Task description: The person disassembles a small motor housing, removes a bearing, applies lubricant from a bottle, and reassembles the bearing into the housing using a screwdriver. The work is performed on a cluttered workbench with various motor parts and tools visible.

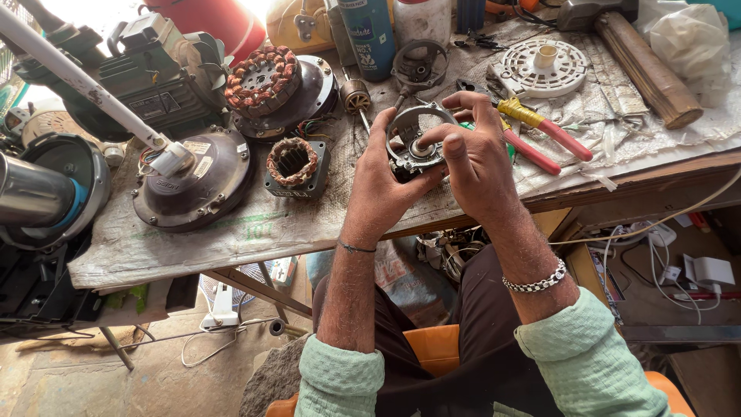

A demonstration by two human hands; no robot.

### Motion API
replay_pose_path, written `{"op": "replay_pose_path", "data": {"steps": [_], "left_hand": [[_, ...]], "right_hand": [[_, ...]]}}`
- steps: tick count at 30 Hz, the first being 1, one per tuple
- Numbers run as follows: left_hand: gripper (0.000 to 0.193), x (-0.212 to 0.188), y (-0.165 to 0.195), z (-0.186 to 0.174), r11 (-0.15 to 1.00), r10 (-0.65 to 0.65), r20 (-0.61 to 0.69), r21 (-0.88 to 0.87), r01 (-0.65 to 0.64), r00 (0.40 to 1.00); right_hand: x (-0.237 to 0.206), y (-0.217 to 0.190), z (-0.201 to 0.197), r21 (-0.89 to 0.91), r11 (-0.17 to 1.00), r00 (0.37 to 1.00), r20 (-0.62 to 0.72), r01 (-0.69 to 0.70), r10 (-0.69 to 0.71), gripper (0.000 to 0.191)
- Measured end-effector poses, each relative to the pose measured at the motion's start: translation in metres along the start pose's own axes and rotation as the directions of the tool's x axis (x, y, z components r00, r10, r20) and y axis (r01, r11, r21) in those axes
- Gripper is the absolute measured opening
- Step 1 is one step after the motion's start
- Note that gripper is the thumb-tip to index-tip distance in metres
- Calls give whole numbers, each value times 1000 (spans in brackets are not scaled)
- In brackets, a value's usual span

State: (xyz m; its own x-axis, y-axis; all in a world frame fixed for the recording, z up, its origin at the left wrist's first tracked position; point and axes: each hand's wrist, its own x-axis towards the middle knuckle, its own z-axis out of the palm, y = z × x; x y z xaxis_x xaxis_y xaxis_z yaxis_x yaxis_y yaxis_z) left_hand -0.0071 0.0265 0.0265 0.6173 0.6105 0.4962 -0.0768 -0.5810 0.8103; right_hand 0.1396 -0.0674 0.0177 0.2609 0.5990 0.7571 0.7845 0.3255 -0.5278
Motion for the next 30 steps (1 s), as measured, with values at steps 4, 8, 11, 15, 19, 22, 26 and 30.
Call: {"op": "replay_pose_path", "data": {"steps": [4, 8, 11, 15, 19, 22, 26, 30], "left_hand": [[99, 1, -1, 1, 1000, 5, -5, -6, -5, 1000], [100, 0, -1, 1, 1000, -19, 5, -22, 19, 1000], [100, 1, -1, 1, 1000, 5, -7, 29, -5, 1000], [99, 1, 0, 1, 1000, -12, 5, 10, 12, 1000], [99, 1, 1, 1, 1000, 1, -3, 10, -1, 1000], [100, 0, 1, 0, 999, 28, -12, 25, -27, 1000], [98, 0, 1, 0, 1000, 10, -6, -7, -10, 1000], [99, 0, 1, 0, 999, 29, -16, 35, -29, 999]], "right_hand": [[1, -2, 0, -46, 999, 1000, 5, -10, 11, 84], [1, -4, 2, -94, 995, 1000, 14, -22, 23, 84], [1, -3, 3, -75, 996, 999, 11, -44, 44, 85], [1, -1, 3, -76, 997, 999, 13, -32, 33, 86], [0, 1, 2, -25, 1000, 1000, -5, 4, -4, 88], [-1, 1, 3, -4, 1000, 1000, -20, -17, 17, 90], [-1, 2, 2, -23, 999, 999, -10, -35, 35, 91], [-1, 0, 2, -22, 999, 999, -1, -45, 45, 92]]}}
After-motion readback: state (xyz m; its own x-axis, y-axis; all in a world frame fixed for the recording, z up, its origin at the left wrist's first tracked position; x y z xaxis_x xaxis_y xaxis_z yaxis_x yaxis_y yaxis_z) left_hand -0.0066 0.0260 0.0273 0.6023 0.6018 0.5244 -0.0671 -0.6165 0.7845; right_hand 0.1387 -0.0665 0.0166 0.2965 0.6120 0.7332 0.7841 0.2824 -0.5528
